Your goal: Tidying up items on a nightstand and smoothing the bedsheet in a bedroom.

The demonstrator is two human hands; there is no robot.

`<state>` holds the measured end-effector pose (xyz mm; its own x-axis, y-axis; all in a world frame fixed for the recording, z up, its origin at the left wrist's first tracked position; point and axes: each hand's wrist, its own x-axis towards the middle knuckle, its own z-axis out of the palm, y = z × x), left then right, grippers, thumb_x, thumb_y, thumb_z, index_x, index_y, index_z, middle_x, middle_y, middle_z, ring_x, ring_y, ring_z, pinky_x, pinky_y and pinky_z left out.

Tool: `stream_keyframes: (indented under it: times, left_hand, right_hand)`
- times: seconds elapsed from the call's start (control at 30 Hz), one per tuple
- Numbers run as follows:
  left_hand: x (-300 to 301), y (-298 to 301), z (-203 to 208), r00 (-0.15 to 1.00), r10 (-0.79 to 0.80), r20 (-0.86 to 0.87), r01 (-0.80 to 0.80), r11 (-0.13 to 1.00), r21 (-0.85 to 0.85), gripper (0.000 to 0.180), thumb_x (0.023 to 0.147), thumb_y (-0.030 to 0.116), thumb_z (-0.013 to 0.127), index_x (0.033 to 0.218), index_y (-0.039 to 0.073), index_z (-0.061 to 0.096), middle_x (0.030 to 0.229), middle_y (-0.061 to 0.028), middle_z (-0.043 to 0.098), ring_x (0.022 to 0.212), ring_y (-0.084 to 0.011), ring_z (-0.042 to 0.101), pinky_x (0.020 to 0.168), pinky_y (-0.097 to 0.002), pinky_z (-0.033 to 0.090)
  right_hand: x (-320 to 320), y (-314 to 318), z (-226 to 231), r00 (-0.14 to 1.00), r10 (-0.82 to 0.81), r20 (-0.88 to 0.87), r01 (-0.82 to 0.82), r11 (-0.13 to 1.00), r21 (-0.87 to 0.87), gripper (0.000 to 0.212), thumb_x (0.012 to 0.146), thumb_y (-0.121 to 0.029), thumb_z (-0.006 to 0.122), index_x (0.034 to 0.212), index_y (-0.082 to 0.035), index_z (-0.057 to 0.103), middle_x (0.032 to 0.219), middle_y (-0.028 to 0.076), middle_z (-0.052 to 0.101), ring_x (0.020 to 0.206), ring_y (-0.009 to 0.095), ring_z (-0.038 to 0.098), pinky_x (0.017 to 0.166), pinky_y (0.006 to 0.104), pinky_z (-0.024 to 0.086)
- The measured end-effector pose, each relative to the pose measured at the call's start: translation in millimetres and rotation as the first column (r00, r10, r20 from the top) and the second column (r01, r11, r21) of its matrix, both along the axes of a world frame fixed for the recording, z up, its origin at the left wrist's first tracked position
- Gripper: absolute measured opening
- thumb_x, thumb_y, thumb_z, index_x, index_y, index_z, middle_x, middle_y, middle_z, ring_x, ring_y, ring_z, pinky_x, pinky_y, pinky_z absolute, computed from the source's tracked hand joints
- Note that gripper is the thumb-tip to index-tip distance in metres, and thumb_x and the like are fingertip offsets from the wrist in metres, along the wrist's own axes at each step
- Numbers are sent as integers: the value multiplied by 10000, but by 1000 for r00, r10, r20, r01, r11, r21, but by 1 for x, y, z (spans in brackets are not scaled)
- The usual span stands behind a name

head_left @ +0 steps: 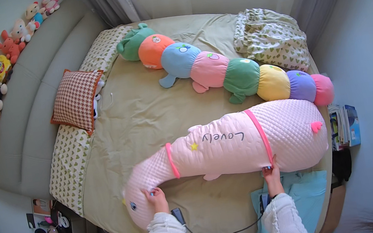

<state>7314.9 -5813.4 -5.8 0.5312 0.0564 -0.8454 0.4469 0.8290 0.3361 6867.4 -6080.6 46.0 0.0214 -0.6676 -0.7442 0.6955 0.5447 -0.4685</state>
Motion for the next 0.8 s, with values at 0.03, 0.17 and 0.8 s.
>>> stream_keyframes:
  times: [0.03, 0.17, 0.8]
  left_hand:
    - [0, -16, 29, 961, -120, 249, 144, 986, -80, 179, 822, 285, 616, 969, 187, 587, 709, 59, 523, 611, -74, 462, 535, -221, 400]
    - [39, -77, 152, 683, -262, 682, 447, 888, -107, 227, 859, 169, 568, 1087, 165, 563, 719, 47, 527, 651, -81, 463, 596, -248, 388]
    - [-93, 183, -12, 430, -853, -297, 894, 447, 12, 398, 872, 287, 449, 1202, 67, 436, 1224, -67, 514, 1111, -261, 496, 873, -409, 406]
  right_hand:
    - [2, -1, 0, 1000, 8, -8, -8, 1000, 5, 237, 801, -389, 635, 894, -171, 621, 787, -32, 604, 587, 78, 492, 553, 239, 404]
    - [27, -2, 23, 962, -73, 263, 128, 972, -198, 220, 885, -283, 524, 1029, -142, 613, 887, 3, 621, 704, 107, 527, 595, 256, 429]
    - [86, 214, -25, 605, 784, 138, -786, 560, 262, 222, 894, -283, 474, 860, -82, 559, 835, 62, 640, 726, 160, 596, 645, 277, 463]
